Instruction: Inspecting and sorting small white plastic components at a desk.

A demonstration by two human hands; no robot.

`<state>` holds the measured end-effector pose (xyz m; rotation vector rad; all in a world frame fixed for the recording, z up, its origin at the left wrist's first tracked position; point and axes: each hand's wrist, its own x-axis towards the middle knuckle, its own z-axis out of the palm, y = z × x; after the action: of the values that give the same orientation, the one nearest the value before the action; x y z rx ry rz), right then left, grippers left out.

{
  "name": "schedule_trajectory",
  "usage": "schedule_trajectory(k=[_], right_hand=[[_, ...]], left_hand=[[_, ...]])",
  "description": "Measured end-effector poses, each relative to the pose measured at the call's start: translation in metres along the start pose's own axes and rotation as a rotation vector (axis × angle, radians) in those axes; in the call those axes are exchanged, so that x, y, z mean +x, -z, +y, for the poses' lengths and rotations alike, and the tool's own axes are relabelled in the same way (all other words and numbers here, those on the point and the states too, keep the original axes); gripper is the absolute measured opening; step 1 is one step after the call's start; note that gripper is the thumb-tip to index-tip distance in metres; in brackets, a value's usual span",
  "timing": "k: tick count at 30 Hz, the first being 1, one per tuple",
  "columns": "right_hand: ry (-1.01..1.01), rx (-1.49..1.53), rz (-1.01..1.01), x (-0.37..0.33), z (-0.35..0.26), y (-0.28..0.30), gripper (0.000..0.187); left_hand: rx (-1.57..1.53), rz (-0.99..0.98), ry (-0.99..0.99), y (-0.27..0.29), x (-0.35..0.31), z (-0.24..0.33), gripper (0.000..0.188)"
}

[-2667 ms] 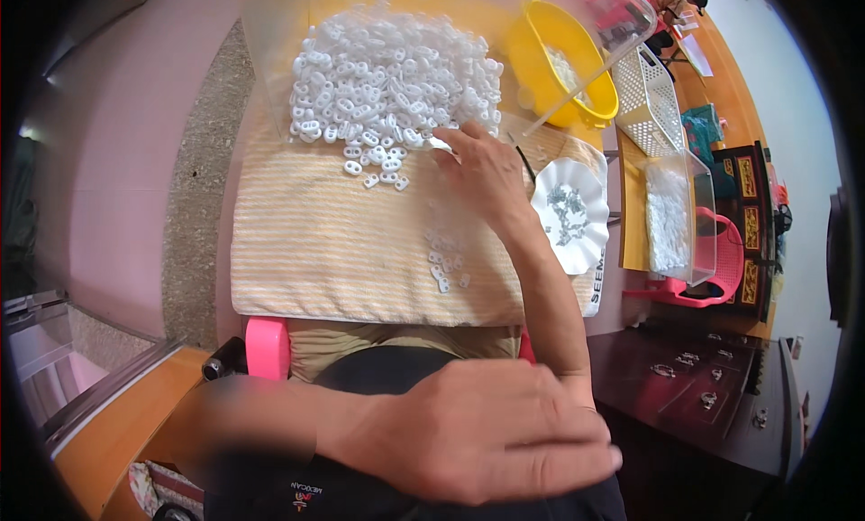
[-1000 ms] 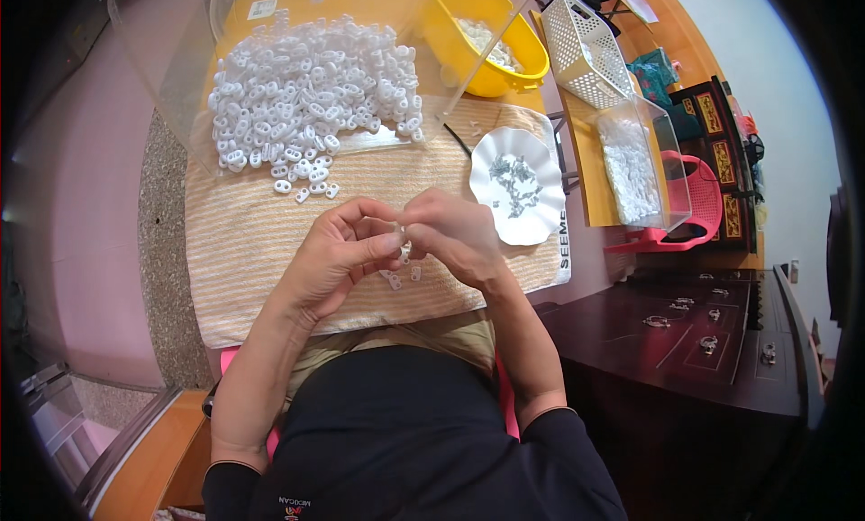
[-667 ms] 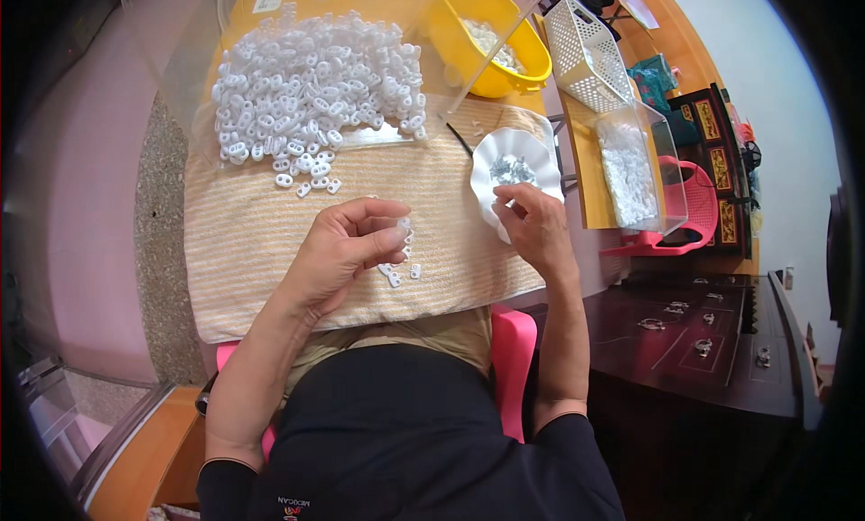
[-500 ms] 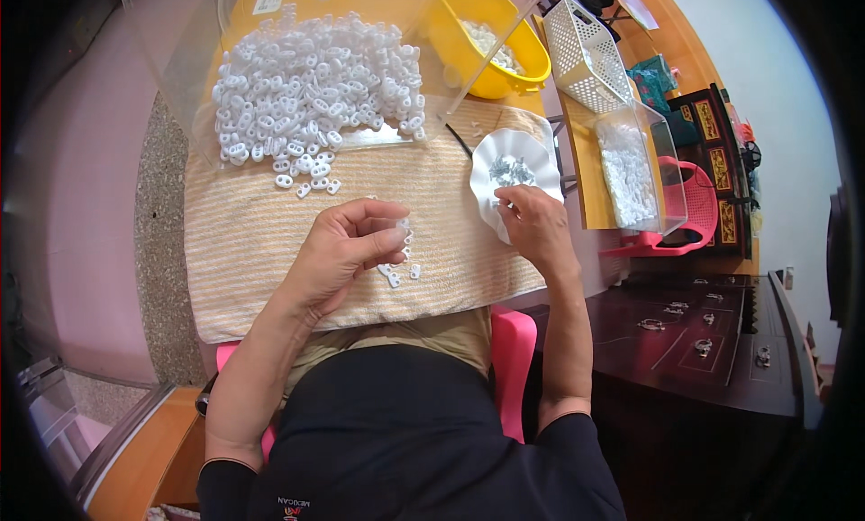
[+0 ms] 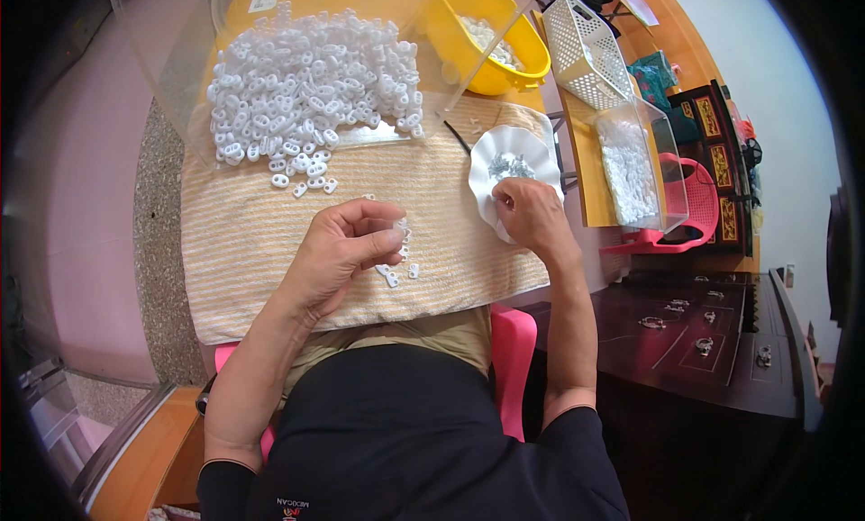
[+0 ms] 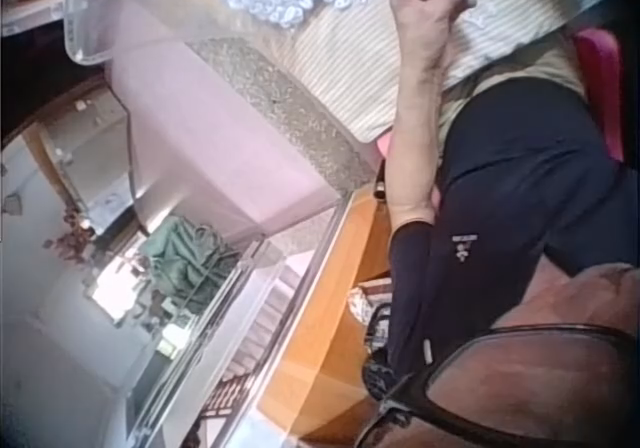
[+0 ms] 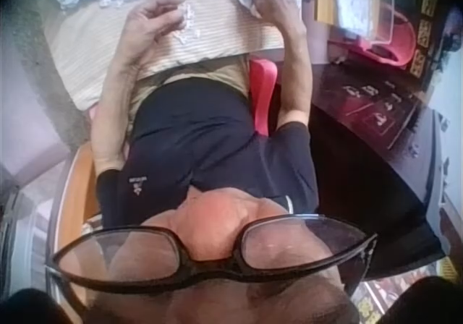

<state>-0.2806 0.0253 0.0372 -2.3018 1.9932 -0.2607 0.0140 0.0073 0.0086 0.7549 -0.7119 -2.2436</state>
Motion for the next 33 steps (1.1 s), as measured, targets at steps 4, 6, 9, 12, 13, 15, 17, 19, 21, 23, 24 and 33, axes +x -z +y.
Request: schedule_trajectory(k=[4, 6, 9, 12, 13, 15, 17, 19, 21, 23, 24, 33], right_hand=[[-0.034, 0.052, 0.003, 0.0, 0.002, -0.001, 0.012], [-0.046, 0.078, 0.01, -0.001, 0.002, 0.0, 0.013], [-0.066, 0.117, 0.015, -0.003, 0.003, 0.0, 0.013], [-0.083, 0.154, -0.003, -0.004, 0.004, -0.001, 0.011], [-0.087, 0.153, 0.014, -0.005, 0.003, 0.0, 0.011], [-0.09, 0.152, 0.03, -0.005, 0.002, 0.002, 0.011], [-0.088, 0.177, 0.025, -0.004, 0.001, 0.003, 0.01], [-0.092, 0.145, 0.007, -0.002, 0.001, 0.004, 0.011], [-0.097, 0.112, -0.011, 0.0, 0.002, 0.004, 0.011], [-0.095, 0.104, -0.036, 0.002, 0.003, 0.003, 0.012], [-0.094, 0.104, -0.034, 0.002, 0.002, 0.003, 0.012], [-0.178, 0.099, -0.175, 0.011, -0.002, 0.01, 0.013]], left_hand=[[-0.002, 0.007, 0.004, 0.0, 0.0, 0.0, 0.022], [-0.003, 0.01, 0.005, -0.001, 0.0, 0.0, 0.022], [-0.004, 0.013, 0.009, -0.002, -0.001, 0.001, 0.022], [-0.005, 0.016, 0.009, -0.002, -0.001, 0.0, 0.022], [-0.004, 0.03, 0.01, -0.003, -0.001, 0.0, 0.022], [-0.003, 0.044, 0.01, -0.003, 0.0, 0.0, 0.022], [-0.006, 0.041, 0.015, -0.002, 0.001, -0.001, 0.022], [-0.008, 0.043, 0.021, -0.002, 0.001, -0.001, 0.022], [-0.011, 0.043, 0.026, -0.002, 0.001, -0.001, 0.022], [0.0, 0.048, 0.028, -0.004, 0.0, 0.0, 0.022], [0.001, 0.047, 0.026, -0.004, 0.0, 0.0, 0.022], [-0.003, 0.037, 0.029, -0.003, 0.0, -0.001, 0.022]])
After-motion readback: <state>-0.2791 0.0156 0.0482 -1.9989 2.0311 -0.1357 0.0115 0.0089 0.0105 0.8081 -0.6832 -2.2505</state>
